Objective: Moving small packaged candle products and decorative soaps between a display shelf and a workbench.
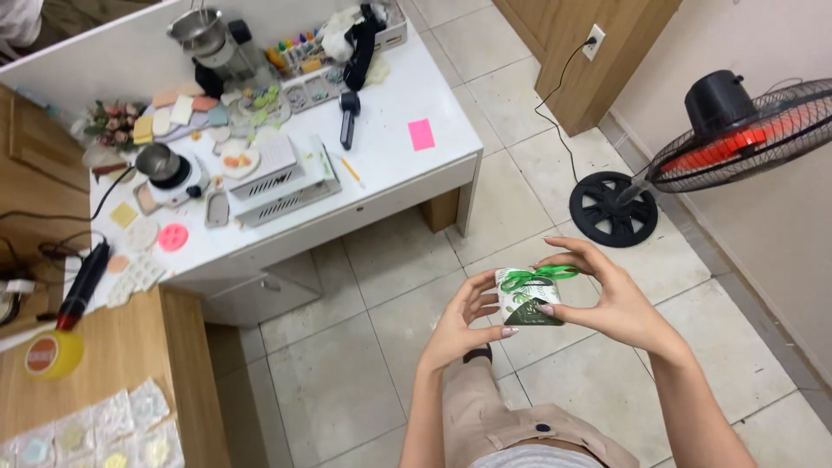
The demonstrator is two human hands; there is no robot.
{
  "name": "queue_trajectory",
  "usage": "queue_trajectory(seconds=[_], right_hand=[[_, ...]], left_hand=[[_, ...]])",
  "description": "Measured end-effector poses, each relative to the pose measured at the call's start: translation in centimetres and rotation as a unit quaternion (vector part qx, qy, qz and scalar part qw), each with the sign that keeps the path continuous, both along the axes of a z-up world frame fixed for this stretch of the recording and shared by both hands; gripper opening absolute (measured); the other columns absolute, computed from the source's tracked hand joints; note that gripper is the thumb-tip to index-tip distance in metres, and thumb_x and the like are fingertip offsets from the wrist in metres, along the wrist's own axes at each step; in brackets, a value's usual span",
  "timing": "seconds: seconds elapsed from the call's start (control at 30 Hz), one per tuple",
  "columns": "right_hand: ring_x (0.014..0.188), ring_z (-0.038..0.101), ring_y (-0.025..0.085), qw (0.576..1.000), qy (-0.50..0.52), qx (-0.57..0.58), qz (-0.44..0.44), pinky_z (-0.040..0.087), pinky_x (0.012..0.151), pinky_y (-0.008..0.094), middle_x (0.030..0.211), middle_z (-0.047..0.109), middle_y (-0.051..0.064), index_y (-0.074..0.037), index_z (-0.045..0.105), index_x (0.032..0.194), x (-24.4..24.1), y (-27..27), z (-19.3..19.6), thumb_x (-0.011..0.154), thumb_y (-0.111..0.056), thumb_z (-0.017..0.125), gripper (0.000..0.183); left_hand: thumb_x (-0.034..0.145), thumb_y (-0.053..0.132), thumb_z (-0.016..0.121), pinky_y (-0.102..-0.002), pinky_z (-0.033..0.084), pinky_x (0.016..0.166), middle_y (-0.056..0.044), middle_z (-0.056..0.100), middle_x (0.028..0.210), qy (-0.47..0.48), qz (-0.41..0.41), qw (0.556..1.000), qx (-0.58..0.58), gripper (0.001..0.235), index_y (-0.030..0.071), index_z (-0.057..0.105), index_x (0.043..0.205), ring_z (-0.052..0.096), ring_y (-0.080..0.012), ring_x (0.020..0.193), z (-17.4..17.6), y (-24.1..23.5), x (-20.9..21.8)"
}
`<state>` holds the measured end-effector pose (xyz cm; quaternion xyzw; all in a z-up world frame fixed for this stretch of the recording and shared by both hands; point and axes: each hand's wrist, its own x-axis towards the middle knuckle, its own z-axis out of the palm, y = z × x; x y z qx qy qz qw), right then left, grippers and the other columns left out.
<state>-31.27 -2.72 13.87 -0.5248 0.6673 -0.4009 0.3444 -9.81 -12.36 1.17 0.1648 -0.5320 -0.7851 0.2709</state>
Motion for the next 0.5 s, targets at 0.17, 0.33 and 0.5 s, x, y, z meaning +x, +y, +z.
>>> queue_trajectory(seconds=[0.17, 0.33, 0.5], right_hand=[[0.121, 0.064, 0.019, 0.999, -0.018, -0.008, -0.026, 0.045, 0.109, 0.04, 0.121, 0.074, 0.007, -0.012, 0.051, 0.145, -7.1, -6.9, -0.4, 0.066, -0.011, 0.086, 0.087], [0.121, 0.063, 0.019, 0.998, -0.039, 0.007, -0.038, 0.042, 0.112, 0.04, 0.121, 0.074, 0.006, -0.012, 0.051, 0.146, -13.2, -13.5, -2.1, 0.066, -0.009, 0.087, 0.088], [0.122, 0.063, 0.018, 0.998, -0.065, 0.023, 0.006, 0.043, 0.11, 0.039, 0.121, 0.074, 0.006, -0.011, 0.052, 0.146, -20.3, -21.6, -4.0, 0.065, -0.009, 0.087, 0.088]], left_hand=[[0.076, 0.013, 0.089, -0.043, 0.045, 0.116, -0.015, 0.056, 0.15, -0.026, -0.01, 0.999, -0.03, 0.09, 0.003, 0.042, 0.152, 0.057, -0.0261, 0.136, 1.2, -8.5, -7.2], [0.072, 0.028, 0.09, -0.044, 0.046, 0.115, -0.014, 0.062, 0.144, -0.106, 0.007, 0.992, -0.075, 0.093, 0.005, 0.048, 0.15, 0.059, -0.026, 0.136, 2.2, -14.9, -12.5], [0.07, 0.032, 0.091, -0.043, 0.046, 0.114, -0.013, 0.064, 0.141, -0.148, 0.043, 0.985, -0.081, 0.095, 0.007, 0.048, 0.151, 0.061, -0.0247, 0.134, 2.0, -20.5, -18.4]])
